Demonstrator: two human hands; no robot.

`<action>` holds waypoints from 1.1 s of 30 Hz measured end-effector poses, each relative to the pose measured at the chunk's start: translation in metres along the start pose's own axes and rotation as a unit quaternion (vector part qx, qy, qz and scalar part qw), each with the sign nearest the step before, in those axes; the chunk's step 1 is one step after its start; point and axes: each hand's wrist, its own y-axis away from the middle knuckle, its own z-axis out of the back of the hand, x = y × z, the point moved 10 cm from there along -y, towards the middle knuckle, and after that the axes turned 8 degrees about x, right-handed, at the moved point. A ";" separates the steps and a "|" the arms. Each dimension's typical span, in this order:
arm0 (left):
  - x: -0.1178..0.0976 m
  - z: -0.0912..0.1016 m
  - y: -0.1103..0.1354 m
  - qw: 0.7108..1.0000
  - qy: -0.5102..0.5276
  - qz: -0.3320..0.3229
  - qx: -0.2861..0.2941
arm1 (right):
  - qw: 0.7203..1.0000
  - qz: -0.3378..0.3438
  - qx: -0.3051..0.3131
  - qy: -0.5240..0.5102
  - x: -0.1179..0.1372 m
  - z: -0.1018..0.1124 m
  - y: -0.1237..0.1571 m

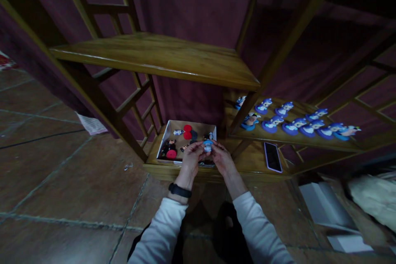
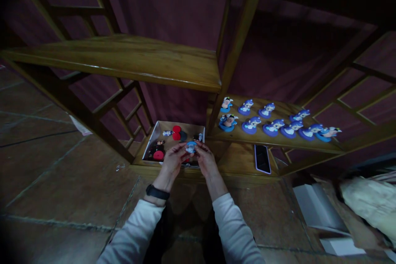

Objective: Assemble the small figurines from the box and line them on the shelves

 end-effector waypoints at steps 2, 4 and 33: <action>0.005 0.004 0.000 1.000 -0.002 0.010 -0.017 | 1.000 -0.019 -0.003 -0.008 -0.007 0.002 0.001; 0.014 0.011 0.001 0.998 0.000 0.043 -0.041 | 0.999 -0.035 -0.014 -0.010 -0.014 0.002 0.004; 0.082 -0.034 0.200 0.987 -0.042 0.108 0.111 | 0.999 -0.028 0.021 -0.010 0.004 0.025 0.230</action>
